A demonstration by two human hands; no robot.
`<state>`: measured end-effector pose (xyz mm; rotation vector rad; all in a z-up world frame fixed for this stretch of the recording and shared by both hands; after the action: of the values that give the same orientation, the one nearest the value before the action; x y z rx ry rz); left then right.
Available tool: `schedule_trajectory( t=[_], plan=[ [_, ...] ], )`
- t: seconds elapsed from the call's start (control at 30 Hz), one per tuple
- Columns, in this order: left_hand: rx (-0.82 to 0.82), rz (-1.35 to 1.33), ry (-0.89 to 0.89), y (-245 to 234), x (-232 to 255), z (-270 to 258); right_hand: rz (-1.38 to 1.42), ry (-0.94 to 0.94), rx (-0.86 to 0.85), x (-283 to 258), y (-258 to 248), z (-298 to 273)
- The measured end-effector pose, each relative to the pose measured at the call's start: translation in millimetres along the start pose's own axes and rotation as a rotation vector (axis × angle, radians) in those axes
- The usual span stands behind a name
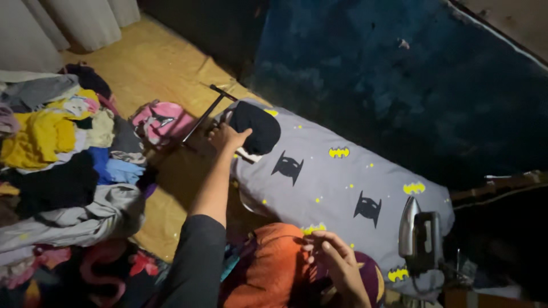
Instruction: The person irons several small garments one at a time on a Batman-themed ironing board. They smooth each item, apply the iron, and place the finished pieces aside. The person also briefly sorts through a pile of clothes on the floor.
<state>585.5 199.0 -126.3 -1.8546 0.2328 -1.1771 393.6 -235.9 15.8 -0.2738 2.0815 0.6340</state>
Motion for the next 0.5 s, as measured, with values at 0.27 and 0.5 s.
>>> schedule_trajectory(
  t=[0.27,0.5],
  plan=[
    [0.108,-0.803,0.294,-1.0,0.2,-33.3,-0.108,-0.029,0.021,-3.2,0.1,19.1],
    [0.497,-1.285,0.044,-32.7,-147.3,-237.7,-0.583,-0.084,0.067,-17.0,78.0,22.3]
  ],
)
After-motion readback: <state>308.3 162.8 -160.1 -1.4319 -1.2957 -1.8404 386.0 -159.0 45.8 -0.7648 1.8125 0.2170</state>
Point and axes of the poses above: each hand's wrist, its own z-axis towards the middle knuckle, its own y-axis out of the palm, x = y × z, the point moved 10 cm from there along z, towards the middle knuckle, and after that the axes turned 14 degrees about y, right-handed, at the moved point
